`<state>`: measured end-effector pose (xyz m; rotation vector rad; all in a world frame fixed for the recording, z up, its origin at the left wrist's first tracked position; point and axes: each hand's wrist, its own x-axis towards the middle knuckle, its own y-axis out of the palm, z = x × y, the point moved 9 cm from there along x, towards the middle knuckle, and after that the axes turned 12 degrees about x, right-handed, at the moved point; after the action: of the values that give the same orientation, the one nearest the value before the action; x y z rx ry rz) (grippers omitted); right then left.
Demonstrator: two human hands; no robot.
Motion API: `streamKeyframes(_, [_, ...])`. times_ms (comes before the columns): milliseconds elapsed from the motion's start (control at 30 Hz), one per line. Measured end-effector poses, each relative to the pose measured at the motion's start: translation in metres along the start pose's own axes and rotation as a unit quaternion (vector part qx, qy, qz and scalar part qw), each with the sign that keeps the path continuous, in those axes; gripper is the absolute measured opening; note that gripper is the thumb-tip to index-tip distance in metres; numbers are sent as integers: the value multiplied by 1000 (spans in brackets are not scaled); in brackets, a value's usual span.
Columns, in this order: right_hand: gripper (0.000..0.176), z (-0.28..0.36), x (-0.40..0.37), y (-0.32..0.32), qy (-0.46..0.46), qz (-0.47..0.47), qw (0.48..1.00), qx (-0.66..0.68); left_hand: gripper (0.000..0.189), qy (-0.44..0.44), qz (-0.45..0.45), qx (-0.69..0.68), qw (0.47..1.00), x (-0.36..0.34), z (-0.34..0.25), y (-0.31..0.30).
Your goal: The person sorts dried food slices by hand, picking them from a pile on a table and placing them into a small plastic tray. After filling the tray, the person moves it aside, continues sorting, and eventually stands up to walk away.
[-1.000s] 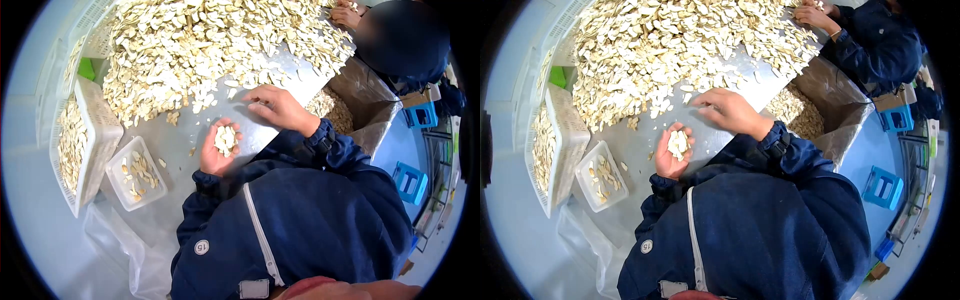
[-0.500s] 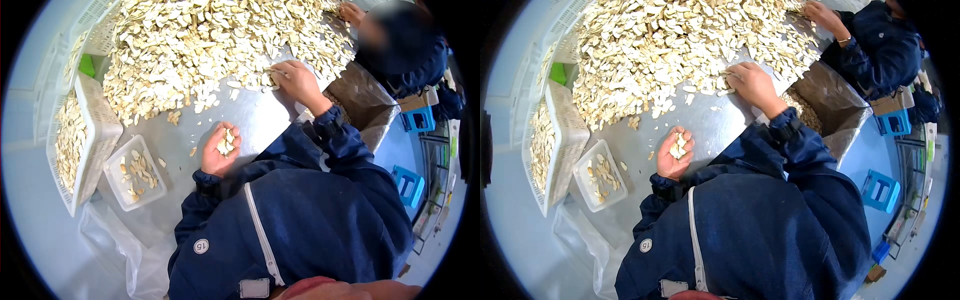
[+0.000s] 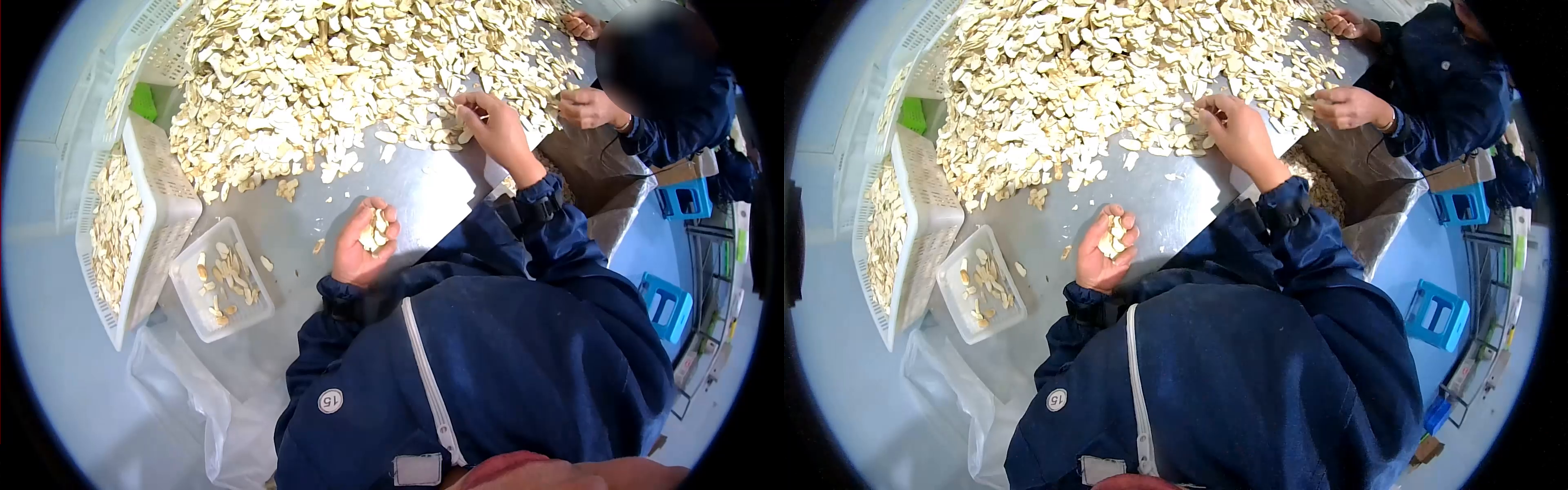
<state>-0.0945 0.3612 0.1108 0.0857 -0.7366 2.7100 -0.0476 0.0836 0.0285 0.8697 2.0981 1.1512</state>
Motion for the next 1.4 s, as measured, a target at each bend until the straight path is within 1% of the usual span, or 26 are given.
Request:
streamKeyframes(67, [24, -6, -10, 18, 11, 28, 994, 102, 28, -4, -12, -1, 1000, 1, 1, -2])
streamKeyframes(100, [25, 4, -18, 40, 38, 92, 974, 202, 28, -5, -19, -2, 1000, 0, 2, -4])
streamKeyframes(133, [25, 24, -32, 60, 99, 168, 935, 297, 29, -13, -52, 8, 999, -1, 1, -2])
streamKeyframes(200, [25, 55, -45, 81, 40, 204, 924, 320, 30, -27, -117, 28, 992, -2, -3, 9])
streamKeyframes(300, [25, 61, -46, 83, -1, 231, 965, 125, 29, -8, -93, 17, 995, -5, -3, 3])
streamKeyframes(400, [25, 39, -46, 75, -78, 238, 966, 69, 26, 20, -14, 14, 1000, -4, -2, -3])
streamKeyframes(433, [24, 29, -42, 62, -72, 202, 975, 61, 25, 18, -12, 10, 1000, -4, -1, -3])
streamKeyframes(467, [22, 8, -34, 49, -37, 171, 984, 38, 25, 16, -9, 5, 1000, -4, -1, -3])
streamKeyframes(533, [21, 1, -20, 13, -54, 69, 992, -95, 23, 9, -8, 2, 1000, -2, 0, -3])
streamKeyframes(633, [21, 9, -7, 4, -53, 46, 993, -95, 20, -1, -12, 4, 1000, 0, 0, -1])
streamKeyframes(733, [20, 31, 2, 29, -116, 42, 986, -108, 21, -1, -12, 4, 1000, -1, 0, -3])
streamKeyframes(767, [20, 36, 5, 36, -163, 15, 977, -139, 21, 2, -14, 5, 1000, -1, -1, -4])
streamKeyframes(900, [20, 45, 9, 57, -201, 15, 963, -181, 25, 17, -13, -8, 1000, -4, -2, -5])
streamKeyframes(1000, [20, 35, 5, 56, -148, 51, 979, -133, 25, 14, -9, -9, 1000, -4, -2, -4])
streamKeyframes(1033, [20, 33, 3, 51, -151, 58, 978, -128, 25, 13, -7, -9, 1000, -3, -1, -3])
streamKeyframes(1133, [18, 19, 4, 32, -91, 65, 988, -109, 25, 8, -4, -10, 1000, -2, 0, -2])
streamKeyframes(1167, [18, 20, 3, 21, -90, 32, 989, -115, 25, 6, -6, -10, 1000, -2, 0, -2])
streamKeyframes(1267, [19, 9, 3, 7, -76, 7, 981, -178, 25, 3, -5, -10, 1000, -1, 0, -3])
streamKeyframes(1300, [19, 12, 1, 12, -82, 29, 979, -183, 25, 3, -4, -11, 1000, -1, 0, -2])
streamKeyframes(1400, [19, 30, -8, 25, -147, 32, 971, -187, 25, 5, -7, -10, 1000, -1, 0, -1])
